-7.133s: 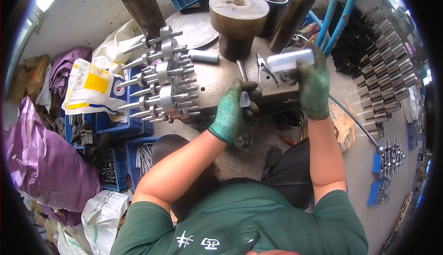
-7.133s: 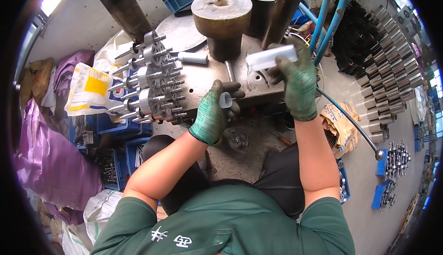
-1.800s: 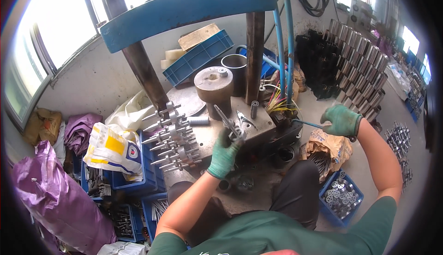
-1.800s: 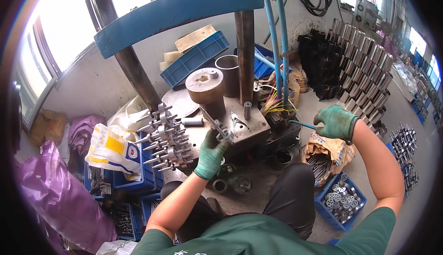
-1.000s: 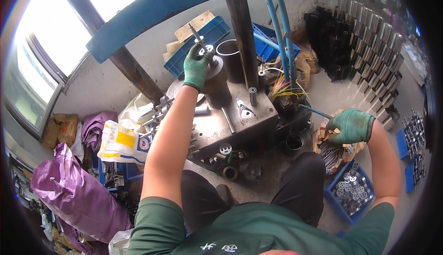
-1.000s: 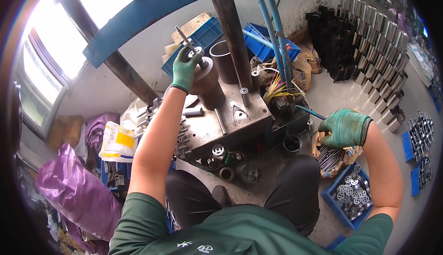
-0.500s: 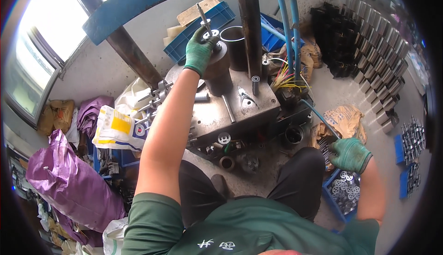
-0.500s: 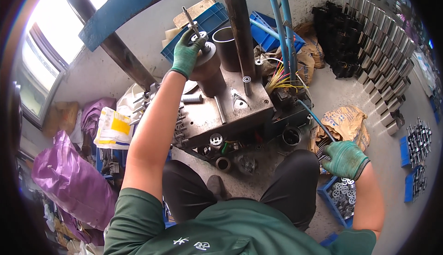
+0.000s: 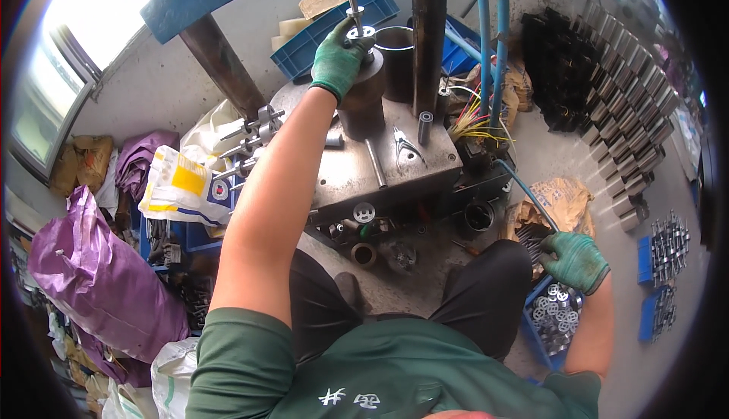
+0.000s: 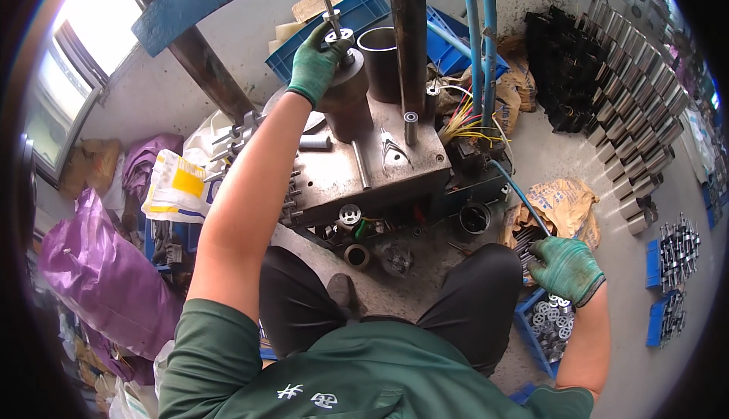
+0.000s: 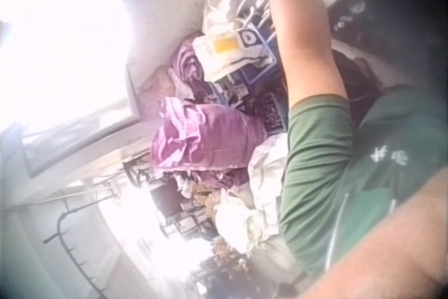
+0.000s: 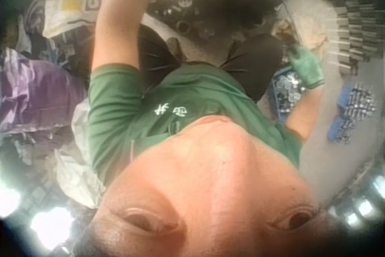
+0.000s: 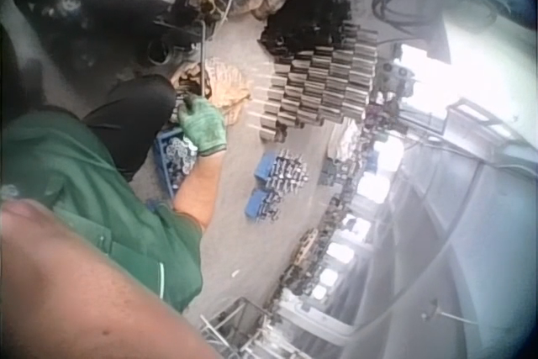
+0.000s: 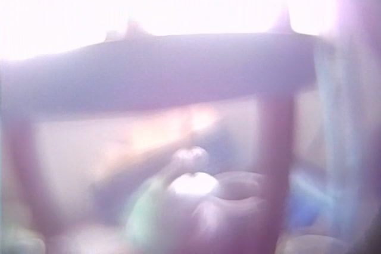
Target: The person assembles metal components using a handheld tool and a mechanical press, inserting metal rods and rings into the machine and then placing the finished assemblies into a blue bin.
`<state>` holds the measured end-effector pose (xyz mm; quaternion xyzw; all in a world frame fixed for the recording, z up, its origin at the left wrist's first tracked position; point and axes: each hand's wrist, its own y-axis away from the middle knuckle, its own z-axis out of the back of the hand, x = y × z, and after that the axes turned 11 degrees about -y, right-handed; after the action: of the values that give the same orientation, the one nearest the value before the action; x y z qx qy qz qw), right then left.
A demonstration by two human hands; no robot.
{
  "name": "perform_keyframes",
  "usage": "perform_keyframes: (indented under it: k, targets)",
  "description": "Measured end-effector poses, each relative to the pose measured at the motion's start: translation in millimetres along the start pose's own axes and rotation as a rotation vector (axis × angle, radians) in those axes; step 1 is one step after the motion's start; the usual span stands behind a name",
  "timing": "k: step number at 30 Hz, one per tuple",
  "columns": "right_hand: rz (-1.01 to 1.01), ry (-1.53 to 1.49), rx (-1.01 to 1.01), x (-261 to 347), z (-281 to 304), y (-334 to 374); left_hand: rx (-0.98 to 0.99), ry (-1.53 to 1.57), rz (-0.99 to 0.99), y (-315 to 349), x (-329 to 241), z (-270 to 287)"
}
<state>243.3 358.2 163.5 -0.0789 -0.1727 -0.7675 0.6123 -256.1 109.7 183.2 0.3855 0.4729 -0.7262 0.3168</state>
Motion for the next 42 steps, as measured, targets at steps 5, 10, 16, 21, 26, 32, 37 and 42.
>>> perform_keyframes:
  k: [5,10,16,21,26,32,37,42]
  targets:
    - [-0.012,0.003,0.006,5.0,2.5,0.5,0.0,0.07,0.058,2.2,-0.1,0.1]
    - [-0.002,-0.014,-0.004,4.7,-4.0,4.0,-0.003,0.019,0.061,4.2,-3.5,-1.8]
    - [0.012,-0.032,-0.028,14.0,2.8,2.8,-0.025,-0.063,-0.035,-2.9,8.3,-2.4]
    - [-0.04,0.01,0.054,20.9,8.8,-2.8,-0.05,-0.072,-0.006,-8.1,15.3,-1.2]
    - [-0.031,0.017,0.087,14.1,9.6,-2.8,-0.019,-0.023,0.046,-2.3,1.4,-6.1]
    - [-0.015,0.06,0.149,11.8,19.8,-5.2,-0.024,-0.033,0.034,-0.6,-1.6,-5.1]
    - [0.036,-0.045,0.096,14.4,41.7,-18.5,-0.024,0.003,0.084,0.6,-2.0,-0.1]
    - [0.13,-0.088,-0.058,9.3,45.8,-20.5,-0.022,-0.11,-0.007,3.2,-4.8,2.2]
